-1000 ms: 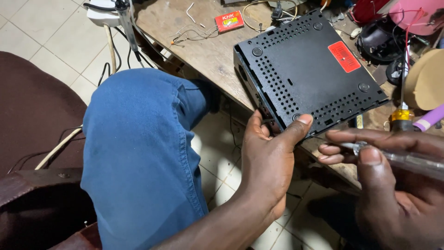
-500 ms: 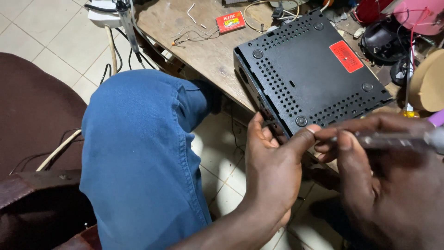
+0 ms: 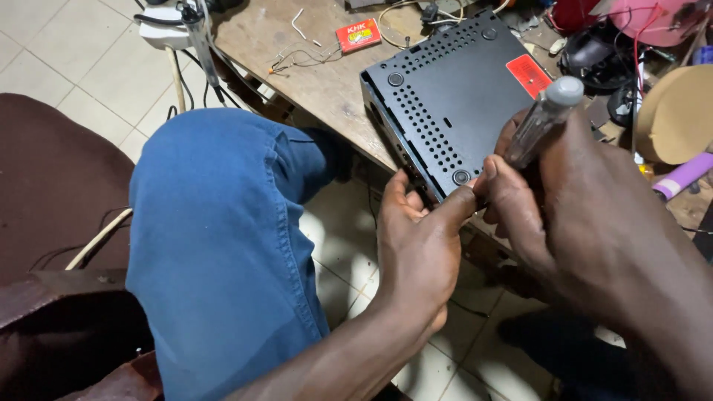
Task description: Cleaning a circuit board and its plastic housing using a toothbrush and a screwdriver at a repair workbench.
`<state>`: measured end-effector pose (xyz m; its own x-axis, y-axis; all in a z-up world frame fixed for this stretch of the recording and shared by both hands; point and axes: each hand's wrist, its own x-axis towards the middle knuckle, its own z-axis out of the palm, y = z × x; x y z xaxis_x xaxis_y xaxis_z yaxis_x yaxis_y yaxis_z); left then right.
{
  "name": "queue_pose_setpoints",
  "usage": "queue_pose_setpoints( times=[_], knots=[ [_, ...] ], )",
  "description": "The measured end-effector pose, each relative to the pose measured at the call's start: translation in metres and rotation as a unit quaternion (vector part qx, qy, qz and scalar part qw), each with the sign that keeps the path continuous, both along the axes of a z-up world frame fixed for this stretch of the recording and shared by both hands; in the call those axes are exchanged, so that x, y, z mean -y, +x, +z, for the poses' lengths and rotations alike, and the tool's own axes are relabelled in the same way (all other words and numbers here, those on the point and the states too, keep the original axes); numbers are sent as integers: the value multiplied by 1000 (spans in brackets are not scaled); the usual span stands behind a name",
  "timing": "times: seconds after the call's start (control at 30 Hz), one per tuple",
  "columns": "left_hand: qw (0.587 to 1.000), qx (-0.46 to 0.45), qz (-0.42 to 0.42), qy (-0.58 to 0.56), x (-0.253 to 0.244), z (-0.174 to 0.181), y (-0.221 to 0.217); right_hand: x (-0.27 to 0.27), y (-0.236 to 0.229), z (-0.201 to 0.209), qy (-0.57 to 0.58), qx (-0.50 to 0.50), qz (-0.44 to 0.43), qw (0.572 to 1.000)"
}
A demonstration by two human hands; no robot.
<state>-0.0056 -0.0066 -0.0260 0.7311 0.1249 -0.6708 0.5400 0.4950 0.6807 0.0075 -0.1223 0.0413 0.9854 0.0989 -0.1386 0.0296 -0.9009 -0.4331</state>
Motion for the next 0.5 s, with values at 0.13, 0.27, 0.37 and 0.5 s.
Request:
queue_pose_setpoints(
  times=[0.13, 0.27, 0.37, 0.5],
  knots=[
    [999, -24, 22, 22, 1, 3, 3, 2, -15, -3, 27, 55, -36, 997],
    [995, -99, -9, 3, -5, 33, 6, 1, -48, 0, 175, 177, -7, 968],
    [994, -70, 33, -82, -4, 29, 5, 21, -64, -25, 167, 181, -204, 947],
    [992, 14, 10, -129, 2, 24, -1, 39, -54, -47, 318, 132, -275, 898]
  ],
)
